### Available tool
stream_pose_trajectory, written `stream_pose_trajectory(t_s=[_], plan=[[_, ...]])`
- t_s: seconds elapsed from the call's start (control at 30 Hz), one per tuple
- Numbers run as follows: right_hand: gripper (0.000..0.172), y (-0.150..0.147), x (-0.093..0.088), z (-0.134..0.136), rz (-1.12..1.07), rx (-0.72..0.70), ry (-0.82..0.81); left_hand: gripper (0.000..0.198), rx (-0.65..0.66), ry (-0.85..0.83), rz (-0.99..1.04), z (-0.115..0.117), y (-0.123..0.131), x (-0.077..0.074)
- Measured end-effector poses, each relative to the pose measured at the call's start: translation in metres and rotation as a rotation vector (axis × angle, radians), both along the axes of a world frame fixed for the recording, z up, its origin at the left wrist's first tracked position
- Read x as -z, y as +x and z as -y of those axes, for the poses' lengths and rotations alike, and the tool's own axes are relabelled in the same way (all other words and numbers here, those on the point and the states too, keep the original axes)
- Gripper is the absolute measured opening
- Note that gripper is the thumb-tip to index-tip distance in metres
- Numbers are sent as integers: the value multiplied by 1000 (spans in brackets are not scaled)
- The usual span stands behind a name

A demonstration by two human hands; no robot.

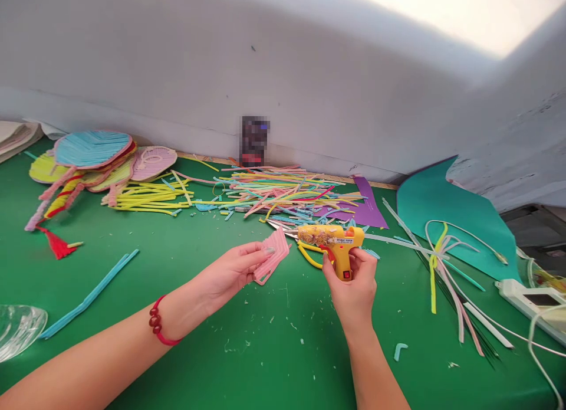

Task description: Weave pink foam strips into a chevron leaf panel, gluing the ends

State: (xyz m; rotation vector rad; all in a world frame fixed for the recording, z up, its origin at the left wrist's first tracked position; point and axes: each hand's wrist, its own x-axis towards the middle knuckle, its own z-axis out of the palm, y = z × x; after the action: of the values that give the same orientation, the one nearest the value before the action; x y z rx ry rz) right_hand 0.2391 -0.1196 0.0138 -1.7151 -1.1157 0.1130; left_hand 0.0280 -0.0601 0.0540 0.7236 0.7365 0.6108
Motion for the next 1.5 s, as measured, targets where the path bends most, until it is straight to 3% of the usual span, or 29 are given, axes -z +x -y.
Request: stream_pose_trajectory(t_s=[0.13, 0.4, 0.6, 0.8, 0.97, 1.07, 1.2, 1.3, 1.5], plan=[[43, 1, 1, -1, 3, 5, -5, 25, -9, -22, -11, 0, 0, 3], [43, 2, 3, -1, 16, 10, -9, 33, 43, 8, -43, 3, 2, -7], [44, 4, 5, -4, 21, 20, -55, 30, 94, 55, -40, 4, -1, 1], [45, 32, 5, -16, 61, 54, -314, 28, 325, 268, -188, -2, -7, -2], [51, 66, 23, -25, 137, 164, -542, 30, 345, 435, -369, -17, -12, -6], [52, 74, 33, -26, 232, 152, -566, 29, 297, 457, -460, -29, -14, 2], [46, 64, 32, -25, 382, 177, -392, 34, 205, 530, -589, -44, -19, 25], [29, 42, 29, -25, 416, 70, -224, 35, 214, 586, -638, -52, -23, 41], [16, -9, 35, -22, 246, -449, -165, 37, 308, 687, -733, -56, -26, 56]])
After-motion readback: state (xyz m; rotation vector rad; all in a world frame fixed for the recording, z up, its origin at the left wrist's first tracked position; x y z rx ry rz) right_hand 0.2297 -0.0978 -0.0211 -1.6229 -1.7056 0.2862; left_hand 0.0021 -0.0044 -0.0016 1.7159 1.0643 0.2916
